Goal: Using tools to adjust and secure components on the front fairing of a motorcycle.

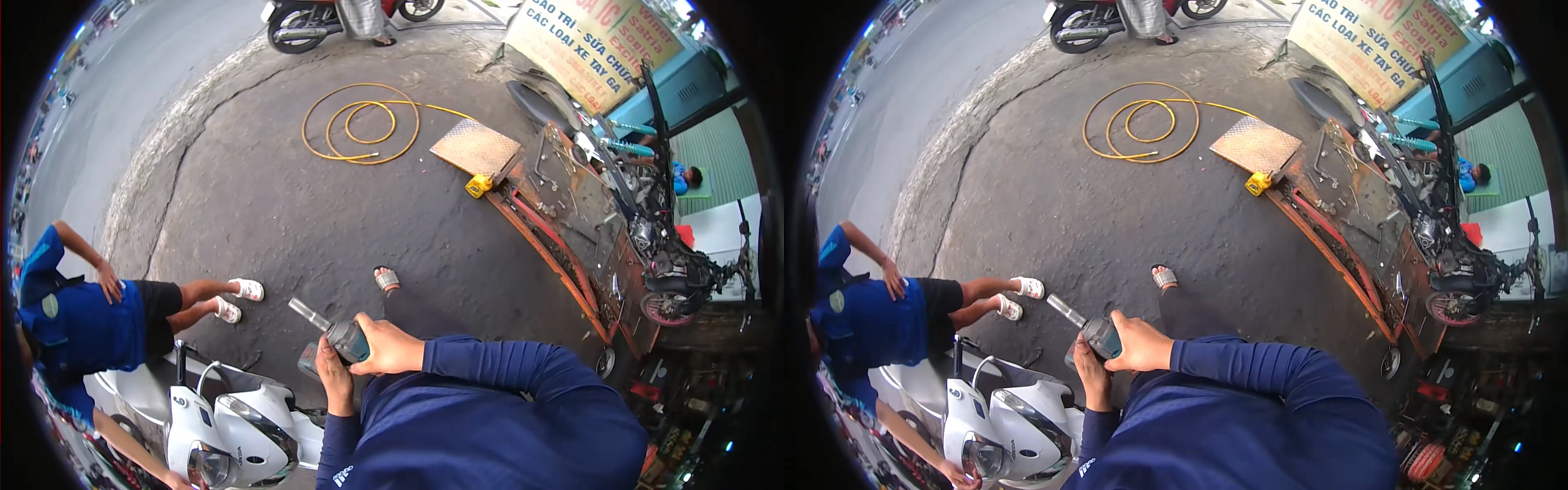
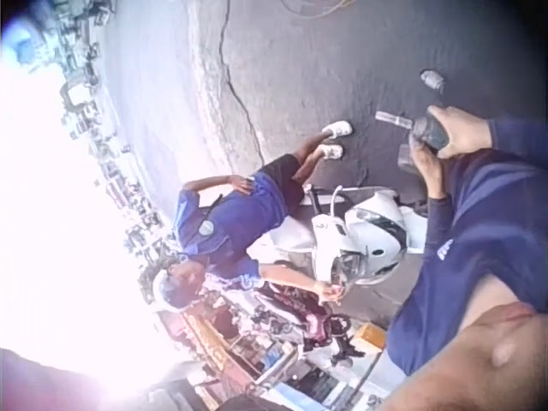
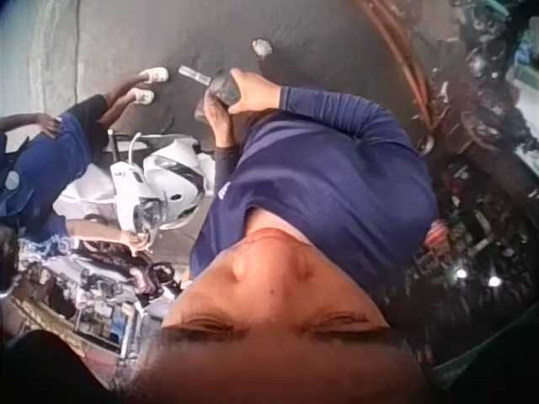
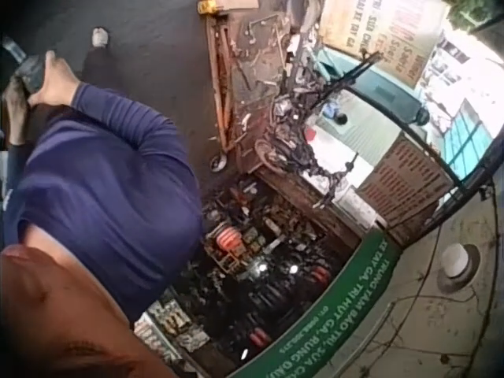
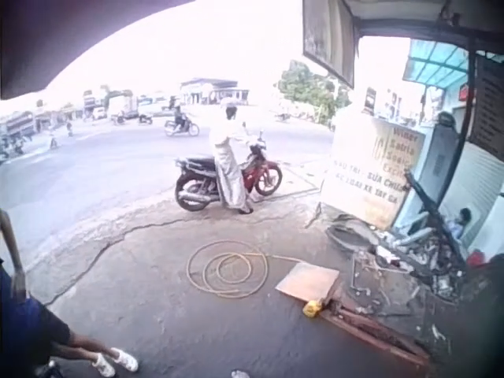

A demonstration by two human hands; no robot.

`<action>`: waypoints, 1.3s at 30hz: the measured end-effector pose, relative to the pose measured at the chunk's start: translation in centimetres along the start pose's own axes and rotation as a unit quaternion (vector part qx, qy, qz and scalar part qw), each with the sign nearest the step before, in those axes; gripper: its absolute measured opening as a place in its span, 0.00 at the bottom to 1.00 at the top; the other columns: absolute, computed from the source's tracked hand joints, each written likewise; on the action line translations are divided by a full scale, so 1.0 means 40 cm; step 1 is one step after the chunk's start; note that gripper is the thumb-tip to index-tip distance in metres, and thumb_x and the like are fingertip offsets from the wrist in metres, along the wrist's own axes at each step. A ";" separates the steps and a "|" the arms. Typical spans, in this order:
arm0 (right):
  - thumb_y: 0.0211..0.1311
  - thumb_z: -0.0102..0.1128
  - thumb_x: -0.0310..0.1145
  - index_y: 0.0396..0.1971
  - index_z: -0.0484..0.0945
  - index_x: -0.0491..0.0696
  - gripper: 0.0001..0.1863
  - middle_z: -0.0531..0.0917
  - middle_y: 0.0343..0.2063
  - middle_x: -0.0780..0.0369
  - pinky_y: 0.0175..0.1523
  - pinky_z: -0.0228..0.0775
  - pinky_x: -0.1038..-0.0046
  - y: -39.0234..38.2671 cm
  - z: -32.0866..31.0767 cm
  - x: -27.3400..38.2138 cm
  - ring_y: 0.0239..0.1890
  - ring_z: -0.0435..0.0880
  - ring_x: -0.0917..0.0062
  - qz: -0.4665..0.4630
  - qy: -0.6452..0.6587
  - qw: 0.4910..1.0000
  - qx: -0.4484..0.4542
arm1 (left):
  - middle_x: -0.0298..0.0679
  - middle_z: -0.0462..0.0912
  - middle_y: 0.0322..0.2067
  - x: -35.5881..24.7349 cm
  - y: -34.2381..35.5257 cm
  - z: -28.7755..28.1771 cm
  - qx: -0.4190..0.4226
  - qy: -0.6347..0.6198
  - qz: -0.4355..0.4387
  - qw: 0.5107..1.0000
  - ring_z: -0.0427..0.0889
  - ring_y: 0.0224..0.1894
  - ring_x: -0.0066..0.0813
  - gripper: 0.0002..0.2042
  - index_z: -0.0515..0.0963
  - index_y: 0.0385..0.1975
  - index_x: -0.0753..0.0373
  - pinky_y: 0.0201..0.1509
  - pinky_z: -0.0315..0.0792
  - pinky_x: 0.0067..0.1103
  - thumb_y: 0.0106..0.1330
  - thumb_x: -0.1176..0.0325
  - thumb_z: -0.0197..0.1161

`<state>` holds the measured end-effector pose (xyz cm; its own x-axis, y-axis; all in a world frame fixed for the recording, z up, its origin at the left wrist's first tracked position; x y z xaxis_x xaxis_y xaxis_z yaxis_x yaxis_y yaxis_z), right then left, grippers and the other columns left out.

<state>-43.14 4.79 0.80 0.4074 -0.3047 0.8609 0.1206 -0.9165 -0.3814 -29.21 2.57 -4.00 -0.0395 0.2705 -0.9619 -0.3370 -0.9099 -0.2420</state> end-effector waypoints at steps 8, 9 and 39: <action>0.39 0.74 0.40 0.49 0.64 0.41 0.38 0.79 0.40 0.47 0.49 0.72 0.57 -0.354 -0.737 -0.610 0.46 0.79 0.52 0.172 -0.064 0.872 -0.454 | 0.49 0.73 0.53 0.109 0.247 0.485 0.140 0.344 0.071 0.926 0.73 0.55 0.45 0.24 0.73 0.52 0.67 0.58 0.66 0.31 0.70 0.50 0.51; 0.38 0.75 0.40 0.49 0.64 0.41 0.39 0.79 0.40 0.47 0.49 0.71 0.57 -0.384 -0.828 -0.712 0.46 0.79 0.52 0.200 -0.040 0.856 -0.475 | 0.48 0.75 0.49 0.205 0.269 0.451 0.117 0.377 0.036 0.918 0.75 0.52 0.44 0.22 0.74 0.50 0.67 0.56 0.68 0.30 0.70 0.52 0.52; 0.47 0.70 0.24 0.47 0.72 0.41 0.25 0.82 0.40 0.61 0.50 0.72 0.75 -0.407 -1.543 -1.598 0.41 0.81 0.78 0.303 0.201 0.710 -0.603 | 0.55 0.82 0.30 0.772 0.412 0.328 0.075 0.530 -0.474 0.699 0.81 0.35 0.50 0.24 0.80 0.36 0.69 0.42 0.72 0.35 0.68 0.49 0.54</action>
<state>-127.03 23.18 -27.24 -0.2664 -0.5652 0.7808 -0.9283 -0.0675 -0.3657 -48.31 0.06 -36.04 0.9609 0.2726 0.0484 0.1630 -0.4154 -0.8949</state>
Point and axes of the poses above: each hand's wrist, its own y-axis towards the middle knuckle, its own z-axis out of the palm, x = y × z, the point moved 7 cm from there along y, towards the middle knuckle
